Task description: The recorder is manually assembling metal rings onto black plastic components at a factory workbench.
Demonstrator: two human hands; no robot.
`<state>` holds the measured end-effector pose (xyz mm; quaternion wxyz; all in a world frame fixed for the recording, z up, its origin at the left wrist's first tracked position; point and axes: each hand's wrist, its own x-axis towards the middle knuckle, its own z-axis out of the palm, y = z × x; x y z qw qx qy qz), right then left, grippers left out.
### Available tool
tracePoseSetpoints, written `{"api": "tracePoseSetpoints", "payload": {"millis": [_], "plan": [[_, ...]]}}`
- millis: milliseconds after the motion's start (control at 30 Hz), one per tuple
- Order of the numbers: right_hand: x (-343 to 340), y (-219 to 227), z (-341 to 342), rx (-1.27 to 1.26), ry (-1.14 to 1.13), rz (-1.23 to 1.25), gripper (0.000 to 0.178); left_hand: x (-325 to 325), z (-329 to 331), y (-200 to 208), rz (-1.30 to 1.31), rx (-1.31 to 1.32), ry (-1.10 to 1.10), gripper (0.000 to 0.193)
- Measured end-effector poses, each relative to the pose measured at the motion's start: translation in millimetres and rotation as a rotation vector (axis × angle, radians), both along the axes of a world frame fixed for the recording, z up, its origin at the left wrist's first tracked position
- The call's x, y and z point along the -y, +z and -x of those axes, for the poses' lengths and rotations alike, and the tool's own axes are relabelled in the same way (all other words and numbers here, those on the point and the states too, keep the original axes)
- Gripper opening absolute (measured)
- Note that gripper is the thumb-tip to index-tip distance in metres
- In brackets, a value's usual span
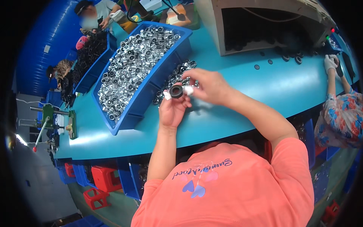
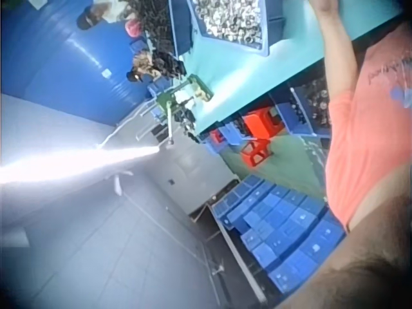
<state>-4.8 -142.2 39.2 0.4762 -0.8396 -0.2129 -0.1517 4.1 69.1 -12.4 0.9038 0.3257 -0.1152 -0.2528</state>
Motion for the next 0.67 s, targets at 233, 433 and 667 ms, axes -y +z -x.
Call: {"api": "tracePoseSetpoints", "payload": {"millis": [233, 433, 667], "plan": [[33.2, -26.4, -10.3, -0.192, -0.071, 0.227, 0.042, 0.4, -0.8, 2.3, 0.043, 0.034, 0.005, 0.05], [29.2, -42.5, -11.4, -0.076, -0.162, 0.365, 0.038, 1.4, 1.2, 3.3, 0.004, 0.031, 0.015, 0.05], [32.0, -30.6, -8.9, -0.342, -0.145, 0.119, 0.035, 2.7, 2.1, -2.2, 0.005, 0.025, 0.007, 0.051]]}}
